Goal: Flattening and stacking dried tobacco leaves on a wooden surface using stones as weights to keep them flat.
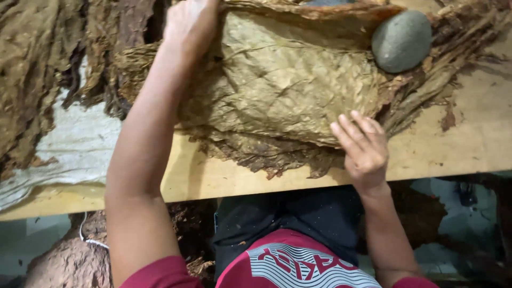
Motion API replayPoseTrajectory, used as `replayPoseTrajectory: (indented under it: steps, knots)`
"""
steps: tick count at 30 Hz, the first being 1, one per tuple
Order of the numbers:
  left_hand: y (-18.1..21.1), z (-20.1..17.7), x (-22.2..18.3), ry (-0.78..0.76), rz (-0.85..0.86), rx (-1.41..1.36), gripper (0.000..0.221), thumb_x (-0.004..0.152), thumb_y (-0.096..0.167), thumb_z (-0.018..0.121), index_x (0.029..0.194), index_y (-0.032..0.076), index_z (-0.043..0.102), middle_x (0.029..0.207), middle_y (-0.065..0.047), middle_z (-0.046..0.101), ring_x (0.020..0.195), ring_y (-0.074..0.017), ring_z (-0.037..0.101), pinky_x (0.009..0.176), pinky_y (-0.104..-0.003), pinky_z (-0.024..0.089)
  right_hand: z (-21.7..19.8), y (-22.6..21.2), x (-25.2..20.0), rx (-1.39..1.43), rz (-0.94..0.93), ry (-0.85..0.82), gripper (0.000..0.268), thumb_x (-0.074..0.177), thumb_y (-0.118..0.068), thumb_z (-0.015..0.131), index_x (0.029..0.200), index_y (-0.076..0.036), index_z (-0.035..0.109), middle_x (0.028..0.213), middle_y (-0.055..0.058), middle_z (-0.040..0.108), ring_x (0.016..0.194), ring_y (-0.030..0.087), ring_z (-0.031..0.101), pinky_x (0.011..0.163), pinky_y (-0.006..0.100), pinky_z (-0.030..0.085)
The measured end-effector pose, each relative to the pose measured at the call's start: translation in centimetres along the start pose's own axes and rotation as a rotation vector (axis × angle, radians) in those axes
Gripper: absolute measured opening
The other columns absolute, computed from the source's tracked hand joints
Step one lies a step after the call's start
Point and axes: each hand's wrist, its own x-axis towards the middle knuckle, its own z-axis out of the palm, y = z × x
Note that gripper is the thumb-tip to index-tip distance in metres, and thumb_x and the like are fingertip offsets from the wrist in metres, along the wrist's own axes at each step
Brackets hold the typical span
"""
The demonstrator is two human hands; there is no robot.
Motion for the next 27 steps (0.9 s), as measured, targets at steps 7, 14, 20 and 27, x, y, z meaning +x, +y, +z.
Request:
replayPoseTrajectory:
  steps: [7,14,20,27]
  knots:
    - [-1.7,0.3,-1.0,0.213,0.252,0.655,0.013,0.103,0.043,0.064,0.096,0.035,0.071,0.067,0.004,0.072,0.052,-0.0271,0.074,0.038,-0.041,0.052,-1.2,-1.6,-0.3,0.067,0.045,0.032,0.027,0.110,0.004,0.054,0.117,0.001,0.080,0.124,0.016,0.076,0.114,0.036,0.071,0.095,0.047,0.053]
    - [20.6,-10.1,-5.5,-0.379,0.298,-0.052,0.049,0.108,0.046,0.058,0.130,0.002,0.064,0.145,-0.023,0.057,0.140,-0.0408,0.045,0.124,-0.056,0.026,0.0,-2.1,2.0,0.056,0.082,0.099,0.029,0.111,-0.002,0.053,0.121,-0.006,0.080,0.124,0.010,0.078,0.110,0.032,0.071,0.094,0.045,0.043]
    - [22.9,-1.9,-10.0,-0.120,0.671,-0.187,0.076,0.083,0.016,0.082,0.153,0.007,0.054,0.150,-0.014,0.062,0.141,-0.0341,0.055,0.118,-0.063,0.037,1.7,-1.2,2.9,0.176,0.203,0.413,0.015,0.093,-0.007,0.085,0.107,-0.010,0.083,0.109,0.010,0.082,0.096,0.029,0.078,0.090,0.044,0.052]
    - [22.7,-2.6,-11.3,-0.169,0.629,-0.235,0.057,0.100,0.021,0.057,0.156,0.030,0.053,0.153,-0.013,0.059,0.135,-0.0509,0.058,0.107,-0.074,0.044,0.3,4.7,-0.2,-0.032,0.255,0.041,0.037,0.102,-0.010,0.075,0.138,-0.010,0.068,0.134,0.009,0.068,0.126,0.029,0.062,0.108,0.049,0.034]
